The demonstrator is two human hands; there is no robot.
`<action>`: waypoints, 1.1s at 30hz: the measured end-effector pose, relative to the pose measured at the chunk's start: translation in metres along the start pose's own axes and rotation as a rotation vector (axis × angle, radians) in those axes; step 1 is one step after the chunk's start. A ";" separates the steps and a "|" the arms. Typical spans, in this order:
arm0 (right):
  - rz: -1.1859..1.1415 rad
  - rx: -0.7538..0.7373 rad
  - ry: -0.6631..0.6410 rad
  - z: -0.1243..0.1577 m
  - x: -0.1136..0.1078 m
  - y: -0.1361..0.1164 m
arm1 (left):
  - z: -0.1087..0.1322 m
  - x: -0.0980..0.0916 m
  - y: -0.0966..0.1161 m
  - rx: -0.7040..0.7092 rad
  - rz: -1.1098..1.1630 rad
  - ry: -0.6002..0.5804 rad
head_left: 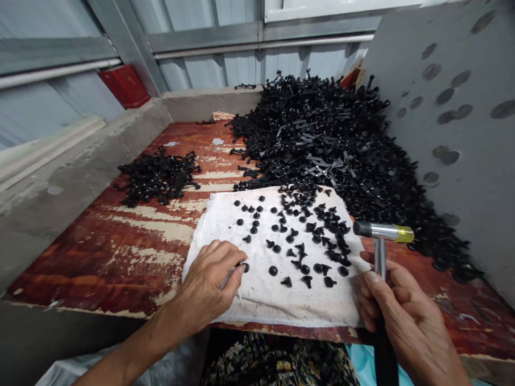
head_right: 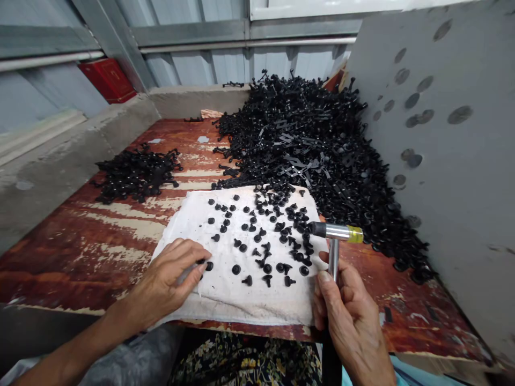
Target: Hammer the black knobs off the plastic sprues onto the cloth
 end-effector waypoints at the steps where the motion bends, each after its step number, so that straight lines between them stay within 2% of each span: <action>1: -0.001 0.012 0.000 0.000 0.000 0.001 | -0.003 0.002 -0.004 -0.019 0.019 -0.044; 5: -0.009 0.025 0.001 0.001 -0.002 0.002 | -0.012 0.009 -0.010 0.032 0.082 -0.275; 8: -0.026 0.020 -0.004 0.002 -0.003 0.002 | -0.013 0.007 -0.005 0.142 0.031 -0.337; 11: -0.057 0.033 -0.006 0.002 -0.003 0.006 | -0.014 0.004 0.003 0.238 -0.066 -0.268; 15: -0.104 0.051 -0.005 0.000 -0.002 0.008 | -0.013 -0.006 0.008 0.303 -0.253 -0.062; 17: -0.113 0.061 -0.003 -0.001 -0.002 0.009 | -0.011 -0.007 0.010 0.334 -0.346 -0.020; 20: -0.104 0.068 0.002 -0.001 -0.004 0.010 | -0.011 -0.011 0.009 0.325 -0.292 -0.013; 23: -0.099 0.056 0.005 -0.001 -0.004 0.010 | -0.020 -0.021 0.000 0.216 -0.174 0.046; 27: -0.126 0.055 -0.019 -0.001 0.000 0.008 | -0.036 -0.007 -0.004 0.160 -0.162 -0.001; 30: -0.138 0.061 -0.029 -0.001 0.001 0.008 | -0.040 0.008 0.005 0.214 -0.156 -0.043; 33: -0.152 0.060 -0.024 -0.002 0.000 0.008 | -0.039 0.015 0.018 0.278 -0.170 -0.083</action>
Point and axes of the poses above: each hand's wrist, its own z-axis away from the middle knuckle, its own x-axis out of the palm, y = z × x, the point moved 10 cm from there along -z, towards the middle knuckle, and after that the axes turned 7 degrees about -z, right-handed, at the moved point
